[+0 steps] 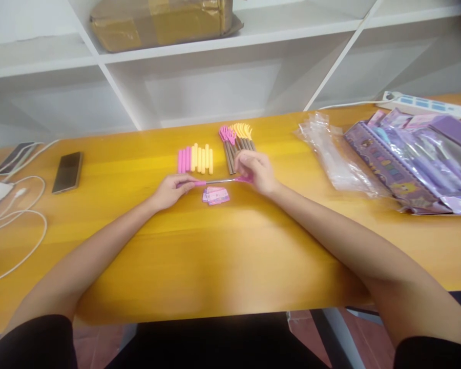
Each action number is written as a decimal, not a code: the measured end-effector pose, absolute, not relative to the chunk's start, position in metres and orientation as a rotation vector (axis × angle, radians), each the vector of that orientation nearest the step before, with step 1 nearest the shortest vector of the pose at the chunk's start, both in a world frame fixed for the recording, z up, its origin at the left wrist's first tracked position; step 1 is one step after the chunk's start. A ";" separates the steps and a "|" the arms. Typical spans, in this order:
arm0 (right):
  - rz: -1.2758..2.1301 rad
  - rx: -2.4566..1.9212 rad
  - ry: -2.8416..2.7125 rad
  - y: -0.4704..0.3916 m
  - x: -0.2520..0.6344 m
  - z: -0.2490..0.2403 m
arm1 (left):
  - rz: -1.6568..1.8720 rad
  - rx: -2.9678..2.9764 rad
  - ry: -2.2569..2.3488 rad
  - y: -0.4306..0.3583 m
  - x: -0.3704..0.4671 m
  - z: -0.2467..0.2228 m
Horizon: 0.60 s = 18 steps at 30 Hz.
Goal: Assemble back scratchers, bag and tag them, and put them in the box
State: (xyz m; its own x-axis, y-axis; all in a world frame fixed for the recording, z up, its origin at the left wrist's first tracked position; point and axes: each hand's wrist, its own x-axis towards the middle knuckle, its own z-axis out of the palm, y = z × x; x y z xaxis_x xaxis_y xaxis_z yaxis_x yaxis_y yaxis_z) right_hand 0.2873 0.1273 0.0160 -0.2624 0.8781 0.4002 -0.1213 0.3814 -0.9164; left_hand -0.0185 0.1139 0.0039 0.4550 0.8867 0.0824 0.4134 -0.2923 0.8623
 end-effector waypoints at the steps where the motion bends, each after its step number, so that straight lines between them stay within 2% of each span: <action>1: 1.128 -0.711 -1.527 0.126 0.286 0.017 | 0.729 1.886 1.089 0.113 -0.018 0.004; 18: 1.126 -0.702 -1.545 0.115 0.269 0.012 | 0.735 1.917 1.041 0.110 -0.012 0.006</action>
